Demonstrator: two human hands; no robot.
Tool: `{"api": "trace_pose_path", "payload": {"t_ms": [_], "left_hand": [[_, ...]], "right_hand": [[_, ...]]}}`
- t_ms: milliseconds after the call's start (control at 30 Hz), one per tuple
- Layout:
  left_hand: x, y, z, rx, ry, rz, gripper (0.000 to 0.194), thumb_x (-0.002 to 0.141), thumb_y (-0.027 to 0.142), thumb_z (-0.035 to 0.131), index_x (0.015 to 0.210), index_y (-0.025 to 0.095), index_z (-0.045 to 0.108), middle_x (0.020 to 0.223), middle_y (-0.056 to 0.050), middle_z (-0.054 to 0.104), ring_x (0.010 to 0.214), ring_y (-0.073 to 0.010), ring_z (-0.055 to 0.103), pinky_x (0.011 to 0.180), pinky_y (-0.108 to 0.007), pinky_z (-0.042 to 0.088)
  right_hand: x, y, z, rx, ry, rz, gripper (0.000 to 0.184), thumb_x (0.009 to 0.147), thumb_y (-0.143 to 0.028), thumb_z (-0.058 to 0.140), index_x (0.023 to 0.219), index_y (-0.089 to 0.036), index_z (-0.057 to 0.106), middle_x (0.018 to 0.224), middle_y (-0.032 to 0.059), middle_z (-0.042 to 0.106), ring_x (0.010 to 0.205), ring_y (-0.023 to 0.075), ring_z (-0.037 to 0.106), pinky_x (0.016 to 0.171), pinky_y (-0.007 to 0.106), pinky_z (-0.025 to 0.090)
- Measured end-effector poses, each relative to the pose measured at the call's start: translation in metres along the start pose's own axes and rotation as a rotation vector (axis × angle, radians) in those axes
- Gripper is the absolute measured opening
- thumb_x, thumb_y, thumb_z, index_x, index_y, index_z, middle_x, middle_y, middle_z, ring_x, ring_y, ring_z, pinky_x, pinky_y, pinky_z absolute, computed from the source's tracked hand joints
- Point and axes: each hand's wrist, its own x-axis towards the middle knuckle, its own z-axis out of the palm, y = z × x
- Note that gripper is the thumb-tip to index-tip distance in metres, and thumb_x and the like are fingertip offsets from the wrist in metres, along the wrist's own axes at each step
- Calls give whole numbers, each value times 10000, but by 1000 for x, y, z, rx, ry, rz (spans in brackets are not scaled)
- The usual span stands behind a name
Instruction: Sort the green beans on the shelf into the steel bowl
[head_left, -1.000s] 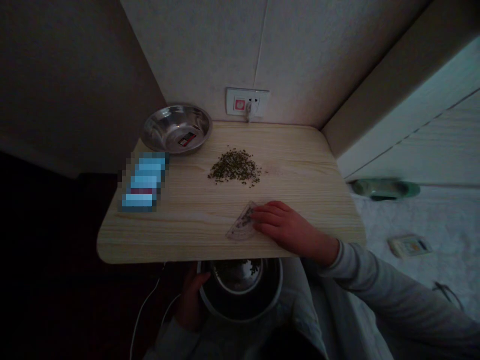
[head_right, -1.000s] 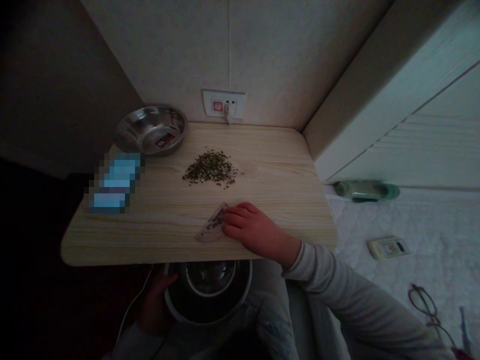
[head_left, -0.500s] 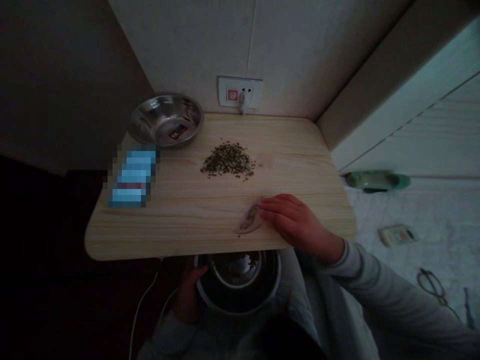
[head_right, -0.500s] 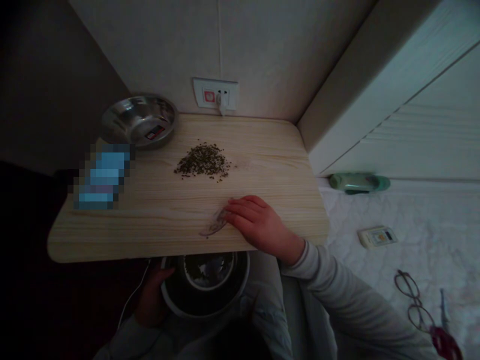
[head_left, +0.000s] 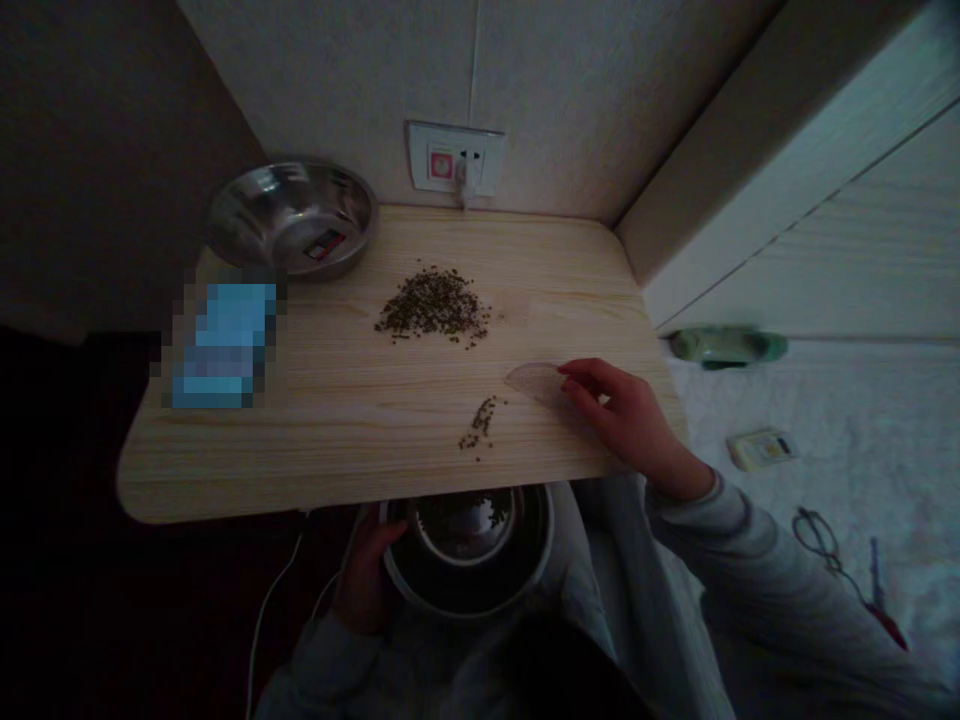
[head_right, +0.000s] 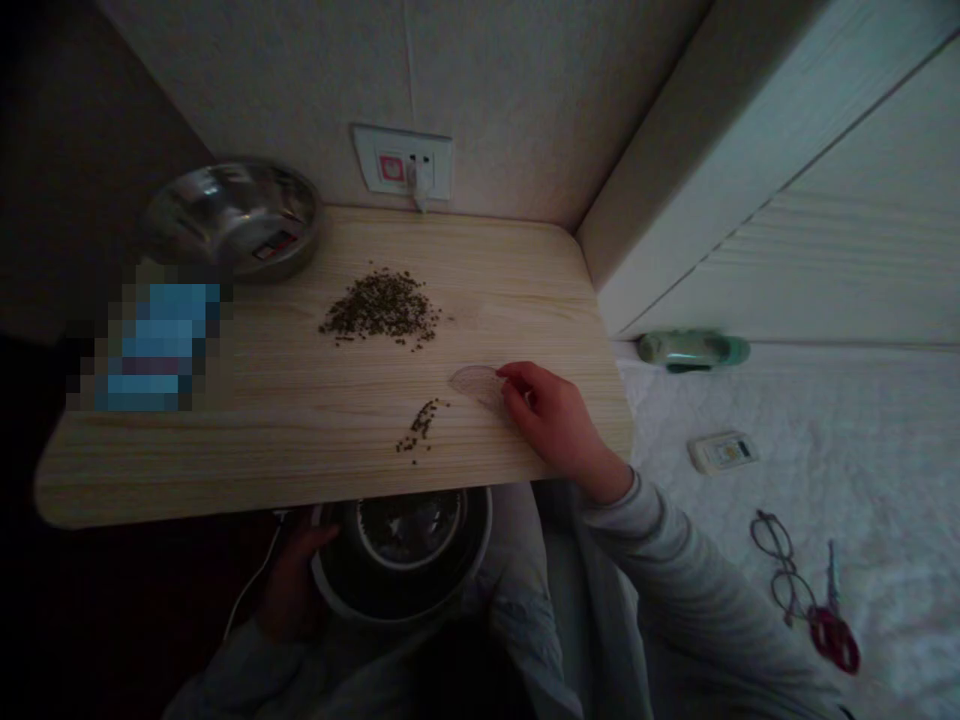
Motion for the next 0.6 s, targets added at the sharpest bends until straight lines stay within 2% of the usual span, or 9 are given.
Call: {"api": "trace_pose_path", "payload": {"t_ms": [100,233,367,500,600], "left_hand": [[0,0,0,0,-2,-20,160,517,273,699,644,182,664,727,-34,687,920,-286,610,838,-373,449],[0,0,-1,-3,28,-81,150,485,279,708,570,171,647,637,-35,669,879,-300,623,807,-393,465],[-2,1,0,-30,21,-46,124,514,254,690,610,182,663,646,-22,669,922,-279,614,850,-391,449],[-4,6,6,-11,59,-14,93,475,236,696,518,191,626,608,-18,652,830,-265,631,804,-366,467],[-4,7,8,-23,56,-32,83,482,242,680,540,204,635,685,-26,677,817,-265,632,768,-363,476]], "right_hand": [[-2,-1,2,17,-32,-13,190,804,-229,483,928,-155,606,698,26,637,600,132,570,547,244,448],[-10,-7,1,32,-87,-33,171,808,-216,483,916,-159,603,715,25,642,614,128,574,560,239,451],[-17,-11,-1,62,-142,-23,163,813,-211,482,915,-163,600,739,27,649,640,132,586,561,236,452],[-21,-14,1,67,-145,-13,158,811,-207,484,909,-158,599,729,26,646,632,131,583,572,241,457],[-26,-17,1,83,-188,-22,166,810,-199,481,921,-157,598,723,23,642,618,127,578,565,240,458]]}}
